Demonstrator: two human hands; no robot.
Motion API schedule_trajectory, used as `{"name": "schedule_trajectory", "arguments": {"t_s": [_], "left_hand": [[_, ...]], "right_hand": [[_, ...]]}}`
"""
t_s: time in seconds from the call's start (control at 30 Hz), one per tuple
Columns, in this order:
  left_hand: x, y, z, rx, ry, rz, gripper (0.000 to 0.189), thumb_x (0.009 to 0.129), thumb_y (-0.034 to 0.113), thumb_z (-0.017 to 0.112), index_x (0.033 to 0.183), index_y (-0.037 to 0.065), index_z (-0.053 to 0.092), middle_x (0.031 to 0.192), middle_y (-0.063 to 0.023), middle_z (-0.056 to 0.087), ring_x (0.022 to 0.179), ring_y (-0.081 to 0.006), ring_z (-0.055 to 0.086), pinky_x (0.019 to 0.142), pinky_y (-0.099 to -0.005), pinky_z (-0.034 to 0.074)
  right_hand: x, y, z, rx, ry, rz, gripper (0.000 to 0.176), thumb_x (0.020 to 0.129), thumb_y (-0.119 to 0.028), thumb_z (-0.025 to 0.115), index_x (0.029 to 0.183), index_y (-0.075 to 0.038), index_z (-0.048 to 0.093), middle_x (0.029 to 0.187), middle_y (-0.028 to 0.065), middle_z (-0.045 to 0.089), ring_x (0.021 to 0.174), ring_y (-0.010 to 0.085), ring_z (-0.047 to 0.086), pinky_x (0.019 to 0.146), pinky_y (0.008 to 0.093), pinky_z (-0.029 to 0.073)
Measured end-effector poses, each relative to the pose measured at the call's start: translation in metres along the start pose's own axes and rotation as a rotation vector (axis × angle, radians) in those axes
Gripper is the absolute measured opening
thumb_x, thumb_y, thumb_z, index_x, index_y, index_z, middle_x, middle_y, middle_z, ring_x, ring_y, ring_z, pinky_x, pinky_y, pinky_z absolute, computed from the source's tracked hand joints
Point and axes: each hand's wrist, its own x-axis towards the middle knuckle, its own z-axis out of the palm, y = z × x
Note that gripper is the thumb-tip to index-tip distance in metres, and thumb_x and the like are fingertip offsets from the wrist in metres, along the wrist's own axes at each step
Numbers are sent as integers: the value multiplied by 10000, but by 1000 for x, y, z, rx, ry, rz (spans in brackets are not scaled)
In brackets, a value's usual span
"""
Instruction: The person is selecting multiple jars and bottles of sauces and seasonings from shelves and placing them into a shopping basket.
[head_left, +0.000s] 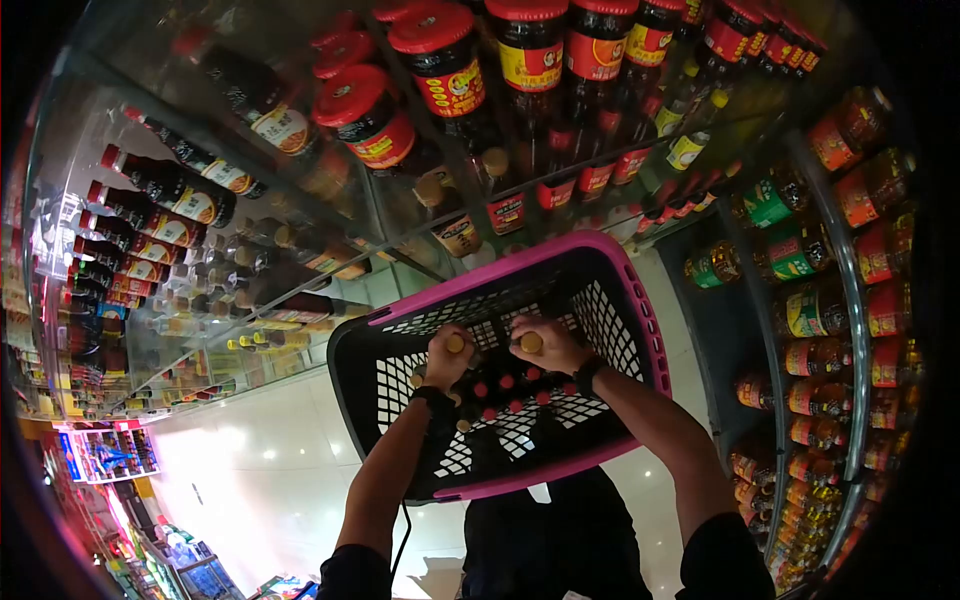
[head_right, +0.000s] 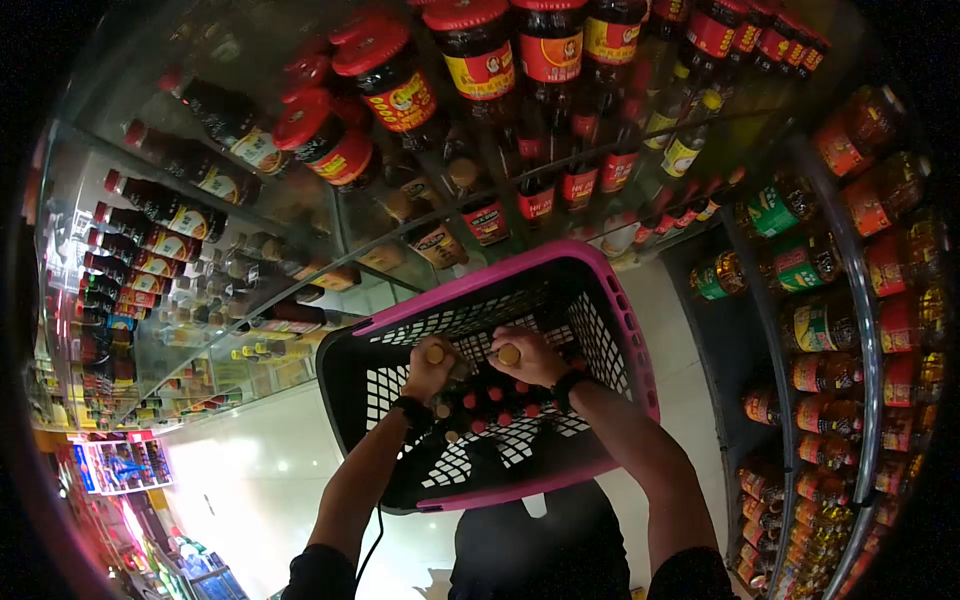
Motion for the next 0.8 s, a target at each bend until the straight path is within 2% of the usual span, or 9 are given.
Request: {"name": "schedule_trajectory", "arguments": {"t_s": [0.03, 0.13, 0.23, 0.37, 0.43, 0.47, 0.57, 0.67, 0.8], "left_hand": [[3, -8, 2, -24, -28, -28, 125, 658, -6, 609, 743, 39, 529, 755, -76, 602, 738, -205, 584, 690, -301, 461], [8, -56, 11, -18, -37, -14, 132, 656, -1, 617, 745, 51, 534, 756, -73, 601, 791, -240, 567, 733, -324, 450], [12, -69, 20, 10, -83, -120, 142, 652, 17, 633, 749, 58, 536, 783, -82, 602, 828, -278, 547, 765, -347, 440], [13, -89, 25, 43, -86, -53, 146, 660, 51, 644, 754, 58, 533, 879, -111, 619, 894, -309, 551, 840, -381, 420], [13, -95, 23, 257, -86, -2, 146, 673, 80, 643, 759, 55, 527, 988, -142, 614, 996, -330, 533, 950, -428, 347], [11, -95, 20, 173, -132, -128, 149, 683, 98, 643, 763, 52, 526, 1042, -154, 601, 1075, -342, 497, 1021, -461, 250], [9, -113, 19, 209, -146, -206, 151, 684, 105, 651, 756, 55, 528, 1041, -142, 601, 1060, -347, 505, 1018, -473, 249], [7, -120, 23, 305, -210, -61, 149, 681, 111, 658, 748, 62, 534, 1035, -118, 604, 1059, -340, 510, 1005, -483, 271], [8, -114, 22, 172, -241, -111, 131, 685, 101, 653, 743, 69, 541, 978, -98, 608, 1013, -333, 531, 992, -494, 286]], "right_hand": [[2, 10, 4, 4, 4, 3, 211, 710, -125, 707, 828, -22, 565, 900, 81, 567, 818, 264, 574, 703, 353, 473], [9, 39, 15, 35, -307, 130, 245, 683, -183, 736, 843, -67, 592, 1067, 106, 545, 1025, 268, 521, 879, 353, 415], [19, 60, 26, 13, -451, 176, 254, 688, -207, 733, 855, -70, 597, 1074, 102, 549, 1039, 273, 512, 883, 359, 412], [15, 93, 53, 23, -396, 184, 290, 683, -230, 735, 899, -81, 612, 1140, 117, 517, 1074, 274, 491, 901, 361, 403], [9, 104, 65, -25, -230, 190, 299, 679, -217, 746, 919, -89, 621, 1154, 93, 484, 1017, 282, 493, 885, 396, 409], [10, 110, 67, -10, -334, 277, 357, 686, -258, 740, 1000, -132, 629, 1277, 87, 401, 1121, 277, 431, 943, 390, 386], [8, 116, 77, -253, -285, 209, 405, 655, -266, 743, 1020, -139, 624, 1210, 113, 443, 1117, 277, 440, 900, 369, 405], [13, 115, 74, -316, -294, 225, 429, 631, -277, 750, 1019, -142, 625, 1107, 93, 457, 1066, 268, 444, 873, 366, 409], [8, 119, 85, -257, -221, 235, 444, 621, -264, 755, 1025, -136, 621, 1028, 83, 449, 1015, 264, 446, 870, 372, 394]]}}
